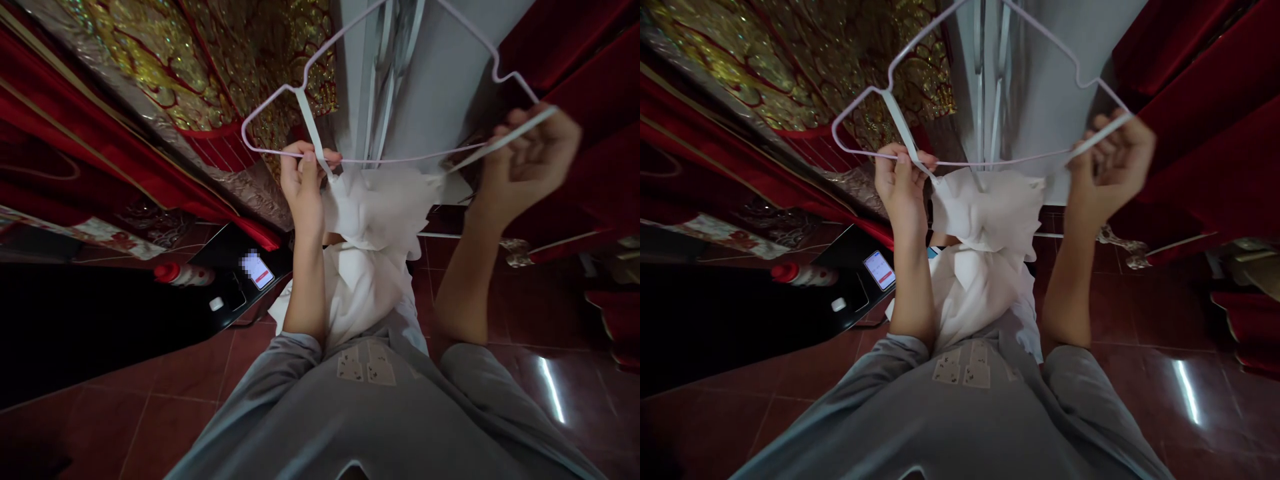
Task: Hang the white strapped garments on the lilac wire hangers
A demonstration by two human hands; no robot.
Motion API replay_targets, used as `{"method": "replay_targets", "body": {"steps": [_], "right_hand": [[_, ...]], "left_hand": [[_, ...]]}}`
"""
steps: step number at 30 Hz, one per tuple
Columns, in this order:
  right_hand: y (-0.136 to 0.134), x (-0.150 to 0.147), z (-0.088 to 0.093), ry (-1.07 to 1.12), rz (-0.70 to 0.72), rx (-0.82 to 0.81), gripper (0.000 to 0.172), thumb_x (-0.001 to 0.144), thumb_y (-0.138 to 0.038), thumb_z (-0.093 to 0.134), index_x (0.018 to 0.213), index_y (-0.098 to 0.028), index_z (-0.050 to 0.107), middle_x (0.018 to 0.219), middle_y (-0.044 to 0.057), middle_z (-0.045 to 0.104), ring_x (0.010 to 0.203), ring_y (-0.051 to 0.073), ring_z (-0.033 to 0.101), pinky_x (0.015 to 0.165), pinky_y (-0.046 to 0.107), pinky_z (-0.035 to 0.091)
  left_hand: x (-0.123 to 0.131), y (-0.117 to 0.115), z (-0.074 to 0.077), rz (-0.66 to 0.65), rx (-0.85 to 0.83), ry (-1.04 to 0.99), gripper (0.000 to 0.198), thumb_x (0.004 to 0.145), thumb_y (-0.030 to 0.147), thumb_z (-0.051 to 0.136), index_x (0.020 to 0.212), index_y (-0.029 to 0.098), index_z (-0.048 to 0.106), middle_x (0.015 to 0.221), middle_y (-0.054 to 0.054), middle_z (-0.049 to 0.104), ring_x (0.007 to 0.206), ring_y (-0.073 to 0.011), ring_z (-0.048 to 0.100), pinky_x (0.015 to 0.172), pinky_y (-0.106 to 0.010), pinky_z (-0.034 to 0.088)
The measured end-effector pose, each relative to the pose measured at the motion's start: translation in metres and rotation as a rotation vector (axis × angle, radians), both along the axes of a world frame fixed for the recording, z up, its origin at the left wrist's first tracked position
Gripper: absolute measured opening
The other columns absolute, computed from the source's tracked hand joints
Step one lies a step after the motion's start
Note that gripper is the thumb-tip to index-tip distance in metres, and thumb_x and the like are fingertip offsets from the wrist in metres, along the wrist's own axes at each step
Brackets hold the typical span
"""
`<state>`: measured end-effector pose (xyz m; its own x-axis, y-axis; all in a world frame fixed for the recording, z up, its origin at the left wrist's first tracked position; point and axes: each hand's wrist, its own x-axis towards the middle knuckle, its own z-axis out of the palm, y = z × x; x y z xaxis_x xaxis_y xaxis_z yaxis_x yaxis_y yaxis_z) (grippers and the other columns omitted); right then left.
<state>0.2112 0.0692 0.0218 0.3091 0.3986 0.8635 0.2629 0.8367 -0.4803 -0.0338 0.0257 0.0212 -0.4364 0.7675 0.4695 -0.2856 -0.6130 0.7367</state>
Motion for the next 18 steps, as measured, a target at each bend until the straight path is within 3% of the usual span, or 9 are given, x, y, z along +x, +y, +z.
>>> {"method": "replay_targets", "body": {"steps": [3, 7, 12, 15, 18], "right_hand": [[0.019, 0.041, -0.002, 0.088, -0.039, 0.083, 0.031, 0.081, -0.036, 0.072, 0.109, -0.025, 0.065, 0.106, -0.001, 0.061, 0.106, 0.012, 0.063, 0.098, 0.031, 0.049], [0.034, 0.065, 0.012, 0.087, 0.062, -0.053, 0.020, 0.077, -0.024, 0.075, 0.098, -0.022, 0.071, 0.096, 0.000, 0.066, 0.092, 0.011, 0.066, 0.087, 0.027, 0.052], [0.035, 0.045, 0.049, -0.149, 0.202, -0.162, 0.021, 0.076, -0.027, 0.078, 0.095, -0.020, 0.074, 0.089, 0.005, 0.069, 0.081, 0.015, 0.067, 0.076, 0.029, 0.052], [0.025, 0.029, 0.069, -0.341, 0.180, -0.234, 0.018, 0.077, -0.028, 0.078, 0.092, -0.020, 0.074, 0.085, 0.006, 0.067, 0.079, 0.014, 0.065, 0.073, 0.028, 0.051], [0.011, 0.014, 0.080, -0.388, 0.136, -0.363, 0.019, 0.084, -0.034, 0.071, 0.100, -0.024, 0.070, 0.086, 0.004, 0.065, 0.084, 0.015, 0.063, 0.071, 0.028, 0.051]], "left_hand": [[-0.001, -0.002, 0.002, 0.047, -0.097, 0.014, 0.017, 0.106, 0.031, 0.053, 0.089, 0.028, 0.052, 0.080, -0.002, 0.066, 0.083, -0.0238, 0.065, 0.082, -0.038, 0.053], [-0.003, -0.001, 0.001, 0.054, -0.102, 0.020, 0.017, 0.105, 0.034, 0.057, 0.090, 0.027, 0.055, 0.082, -0.002, 0.067, 0.080, -0.0245, 0.065, 0.079, -0.038, 0.051], [-0.008, 0.003, -0.004, 0.020, 0.000, 0.044, 0.017, 0.105, 0.032, 0.058, 0.090, 0.027, 0.058, 0.080, -0.001, 0.069, 0.070, -0.0209, 0.061, 0.069, -0.035, 0.048], [-0.009, 0.004, -0.004, 0.009, 0.009, 0.041, 0.015, 0.104, 0.031, 0.059, 0.090, 0.028, 0.058, 0.081, -0.001, 0.070, 0.070, -0.0221, 0.061, 0.068, -0.035, 0.048], [-0.007, 0.002, -0.003, 0.002, -0.030, 0.034, 0.016, 0.104, 0.028, 0.058, 0.089, 0.028, 0.058, 0.082, -0.001, 0.069, 0.071, -0.0230, 0.062, 0.069, -0.036, 0.048]]}}
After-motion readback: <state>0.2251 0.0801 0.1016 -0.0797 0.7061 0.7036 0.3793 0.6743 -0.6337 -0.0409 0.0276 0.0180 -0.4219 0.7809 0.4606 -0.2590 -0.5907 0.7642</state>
